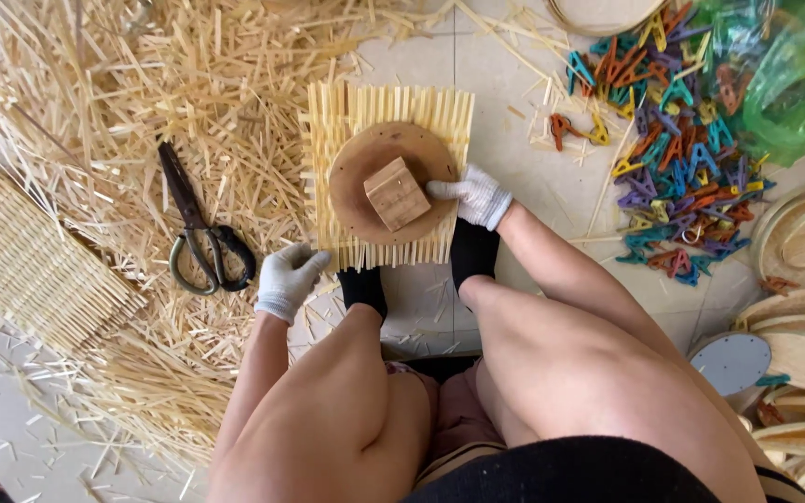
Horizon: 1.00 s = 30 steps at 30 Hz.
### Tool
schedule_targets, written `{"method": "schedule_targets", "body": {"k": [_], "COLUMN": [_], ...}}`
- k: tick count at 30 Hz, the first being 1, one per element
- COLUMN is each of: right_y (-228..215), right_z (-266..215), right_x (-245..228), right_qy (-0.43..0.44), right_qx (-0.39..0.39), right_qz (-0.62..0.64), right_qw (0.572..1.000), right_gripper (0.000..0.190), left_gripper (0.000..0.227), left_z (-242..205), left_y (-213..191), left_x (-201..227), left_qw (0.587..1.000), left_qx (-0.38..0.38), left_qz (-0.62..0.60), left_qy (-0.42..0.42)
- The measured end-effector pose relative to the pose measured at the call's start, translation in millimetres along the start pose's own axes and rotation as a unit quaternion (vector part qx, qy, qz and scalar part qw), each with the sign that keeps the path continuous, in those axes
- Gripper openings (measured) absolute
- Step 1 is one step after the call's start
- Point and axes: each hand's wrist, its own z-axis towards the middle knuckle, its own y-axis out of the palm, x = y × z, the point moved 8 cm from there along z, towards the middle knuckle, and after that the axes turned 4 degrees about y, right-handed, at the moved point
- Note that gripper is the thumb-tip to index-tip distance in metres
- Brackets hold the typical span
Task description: Hand-weaving and assembling bamboo components for furniture or containers using scissors and a knife.
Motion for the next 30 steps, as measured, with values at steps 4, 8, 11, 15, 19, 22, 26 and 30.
{"method": "schedule_targets", "body": {"k": [4, 8, 11, 15, 19, 22, 26, 30], "right_y": [-3, -5, -5, -3, 14, 54, 102, 169], "right_z": [0, 1, -1, -4, -20, -51, -80, -87], "right_x": [4, 2, 2, -2, -27, -82, -141, -125], "right_qy": [0.024, 0.006, 0.002, -0.01, -0.076, -0.167, -0.243, -0.483], "right_qx": [0.01, 0.004, 0.002, 0.001, 0.003, 0.016, 0.095, -0.015], "right_qz": [0.016, -0.018, -0.015, -0.005, 0.001, -0.08, -0.323, -0.748], "right_qw": [1.0, 1.0, 1.0, 1.0, 0.997, 0.983, 0.909, 0.455], "right_gripper": [0.057, 0.056, 0.055, 0.055, 0.055, 0.048, 0.044, 0.04], "left_gripper": [0.025, 0.014, 0.028, 0.006, 0.053, 0.04, 0.047, 0.025], "left_z": [4, -10, -48, -40, 55, -8, -178, -123], "left_y": [0, -53, -116, -85, 128, 74, -152, -106], "left_x": [4, 42, 53, -9, -113, -107, -86, 99], "left_qw": [0.991, 0.919, 0.854, 0.892, 0.933, 0.973, 0.846, 0.844], "left_qx": [-0.025, 0.066, 0.163, 0.349, 0.209, 0.23, 0.212, 0.325], "left_qz": [0.126, 0.38, 0.492, 0.286, -0.26, 0.024, 0.431, 0.393], "left_qy": [0.046, 0.087, 0.05, 0.003, 0.13, -0.022, -0.231, 0.17]}}
